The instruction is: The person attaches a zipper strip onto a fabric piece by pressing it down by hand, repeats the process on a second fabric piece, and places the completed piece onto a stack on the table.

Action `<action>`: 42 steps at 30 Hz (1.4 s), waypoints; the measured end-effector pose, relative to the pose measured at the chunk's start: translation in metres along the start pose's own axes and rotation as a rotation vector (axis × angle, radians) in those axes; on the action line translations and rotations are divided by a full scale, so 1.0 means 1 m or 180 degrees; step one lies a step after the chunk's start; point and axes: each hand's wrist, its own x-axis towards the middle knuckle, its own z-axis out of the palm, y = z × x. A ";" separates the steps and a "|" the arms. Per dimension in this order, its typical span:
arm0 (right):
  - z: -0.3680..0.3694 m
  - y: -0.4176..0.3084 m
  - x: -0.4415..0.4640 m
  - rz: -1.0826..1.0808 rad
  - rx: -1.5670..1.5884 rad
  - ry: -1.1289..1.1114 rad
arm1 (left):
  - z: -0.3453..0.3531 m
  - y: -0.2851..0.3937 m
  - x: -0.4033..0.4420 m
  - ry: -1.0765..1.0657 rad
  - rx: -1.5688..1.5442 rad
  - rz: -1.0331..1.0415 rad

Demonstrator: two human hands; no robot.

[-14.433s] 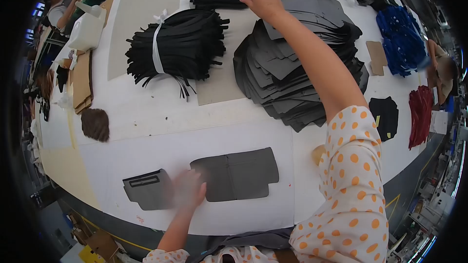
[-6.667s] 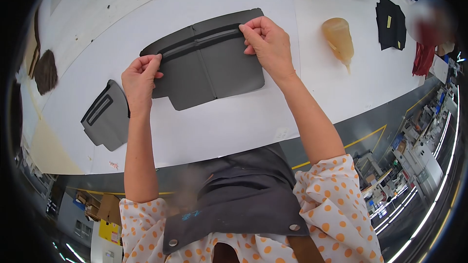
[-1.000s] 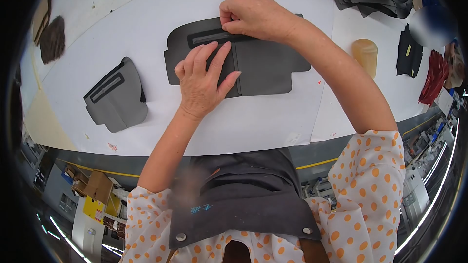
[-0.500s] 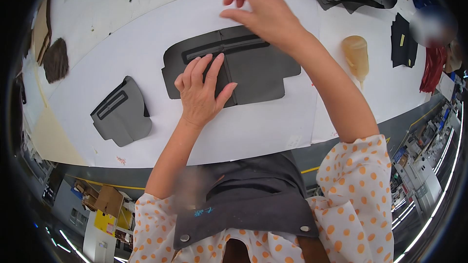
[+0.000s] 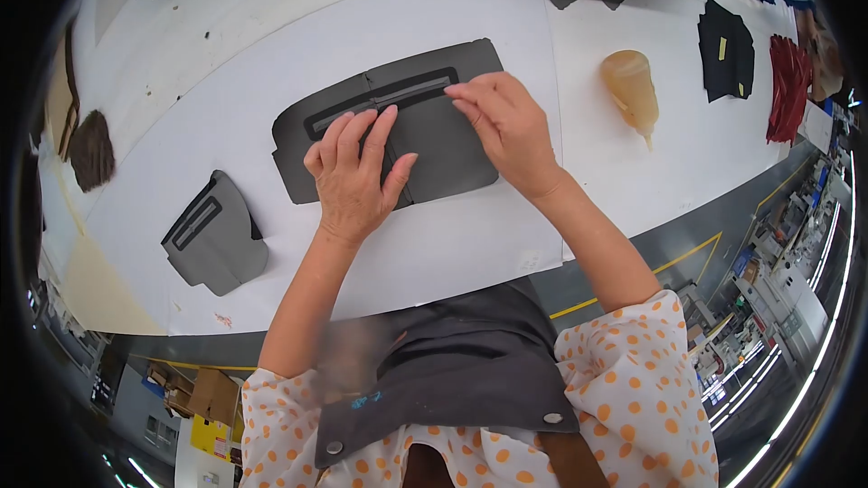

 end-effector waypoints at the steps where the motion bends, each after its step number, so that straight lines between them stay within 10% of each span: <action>1: 0.003 0.001 -0.004 -0.0160 -0.0087 -0.0044 | 0.001 0.002 0.000 0.0018 0.0015 0.0004; 42: 0.024 0.008 -0.005 -0.0707 -0.0471 -0.0060 | 0.014 0.006 -0.005 0.0034 0.0041 -0.0180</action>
